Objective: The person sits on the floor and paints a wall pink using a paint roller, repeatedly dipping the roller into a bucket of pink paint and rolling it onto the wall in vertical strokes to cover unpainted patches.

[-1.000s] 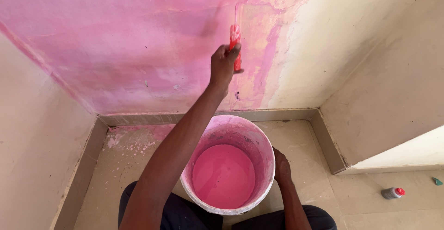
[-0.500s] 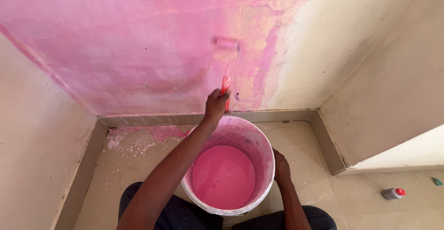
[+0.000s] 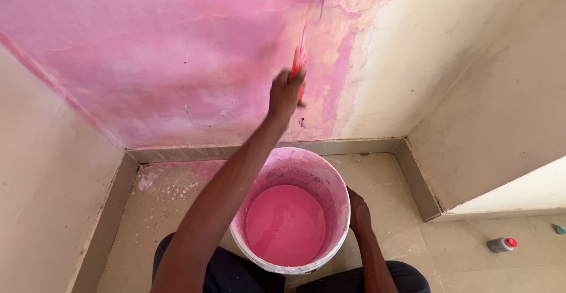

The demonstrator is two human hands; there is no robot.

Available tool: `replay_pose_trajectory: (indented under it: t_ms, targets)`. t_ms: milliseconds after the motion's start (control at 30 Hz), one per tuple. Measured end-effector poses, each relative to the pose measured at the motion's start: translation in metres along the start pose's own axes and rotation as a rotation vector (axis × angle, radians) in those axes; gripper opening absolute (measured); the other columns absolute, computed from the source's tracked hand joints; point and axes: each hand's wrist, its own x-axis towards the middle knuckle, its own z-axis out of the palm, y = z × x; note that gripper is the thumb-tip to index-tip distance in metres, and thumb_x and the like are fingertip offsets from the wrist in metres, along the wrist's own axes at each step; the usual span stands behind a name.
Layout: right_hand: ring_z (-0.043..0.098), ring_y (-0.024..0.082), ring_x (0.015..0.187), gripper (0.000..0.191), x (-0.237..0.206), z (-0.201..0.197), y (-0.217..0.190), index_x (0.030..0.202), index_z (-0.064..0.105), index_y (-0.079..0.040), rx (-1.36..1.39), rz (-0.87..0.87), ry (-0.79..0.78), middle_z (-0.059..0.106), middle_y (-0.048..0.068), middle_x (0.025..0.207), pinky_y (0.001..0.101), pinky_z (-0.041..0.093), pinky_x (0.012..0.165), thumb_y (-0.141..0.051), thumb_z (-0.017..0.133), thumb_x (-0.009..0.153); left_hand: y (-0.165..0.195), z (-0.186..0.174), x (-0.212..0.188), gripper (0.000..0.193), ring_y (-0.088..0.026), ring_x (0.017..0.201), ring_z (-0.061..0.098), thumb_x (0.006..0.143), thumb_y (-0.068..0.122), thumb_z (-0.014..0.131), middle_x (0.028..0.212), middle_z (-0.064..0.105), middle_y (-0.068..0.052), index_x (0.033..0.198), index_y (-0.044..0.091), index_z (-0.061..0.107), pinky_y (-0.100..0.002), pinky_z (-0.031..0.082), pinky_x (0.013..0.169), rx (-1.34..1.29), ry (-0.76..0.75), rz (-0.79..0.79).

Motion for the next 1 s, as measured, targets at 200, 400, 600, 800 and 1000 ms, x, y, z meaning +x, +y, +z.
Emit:
replay_pose_trajectory:
  t_ms: [200, 400, 600, 800, 1000]
  targets:
    - [0.068, 0.043, 0.106, 0.042, 0.001, 0.001, -0.002, 0.126, 0.067, -0.011, -0.021, 0.073, -0.038, 0.073, 0.02, 0.115, 0.0476, 0.057, 0.085, -0.03, 0.067, 0.088, -0.095, -0.023, -0.059, 0.035, -0.013, 0.065, 0.062, 0.1, 0.042, 0.059, 0.08, 0.061, -0.005, 0.097, 0.008, 0.057, -0.031, 0.063, 0.055, -0.011, -0.025, -0.291]
    - [0.067, 0.044, 0.106, 0.044, 0.001, 0.001, -0.003, 0.126, 0.066, -0.011, -0.016, 0.085, -0.05, 0.072, 0.021, 0.116, 0.0484, 0.056, 0.085, -0.031, 0.066, 0.088, -0.094, -0.018, -0.058, 0.034, -0.013, 0.066, 0.061, 0.1, 0.041, 0.06, 0.08, 0.059, -0.004, 0.099, 0.007, 0.058, -0.032, 0.063, 0.056, 0.008, 0.002, -0.287]
    - [0.067, 0.044, 0.105, 0.043, 0.001, 0.0, -0.003, 0.126, 0.066, -0.009, -0.022, 0.048, -0.039, 0.072, 0.022, 0.115, 0.0478, 0.056, 0.085, -0.029, 0.066, 0.088, -0.007, 0.011, 0.0, 0.034, -0.011, 0.067, 0.061, 0.099, 0.041, 0.061, 0.081, 0.061, -0.003, 0.099, 0.007, 0.059, -0.032, 0.061, 0.054, -0.025, -0.024, -0.035]
    - [0.069, 0.044, 0.102, 0.039, -0.001, -0.002, -0.004, 0.121, 0.068, -0.009, 0.007, 0.066, -0.029, 0.073, 0.02, 0.112, 0.0469, 0.057, 0.083, -0.029, 0.066, 0.088, 0.028, 0.026, 0.012, 0.032, -0.008, 0.065, 0.061, 0.098, 0.041, 0.06, 0.079, 0.062, 0.0, 0.095, 0.009, 0.058, -0.03, 0.06, 0.052, -0.076, -0.048, -0.027]
    - [0.075, 0.029, 0.079, 0.023, 0.002, -0.028, -0.022, 0.114, 0.072, -0.009, 0.121, 0.138, 0.272, 0.076, 0.015, 0.101, 0.0379, 0.058, 0.071, -0.021, 0.066, 0.096, -0.046, 0.004, -0.035, 0.032, -0.011, 0.059, 0.056, 0.105, 0.032, 0.064, 0.073, 0.058, -0.002, 0.093, 0.004, 0.054, -0.03, 0.049, 0.053, -0.117, -0.07, 0.012]
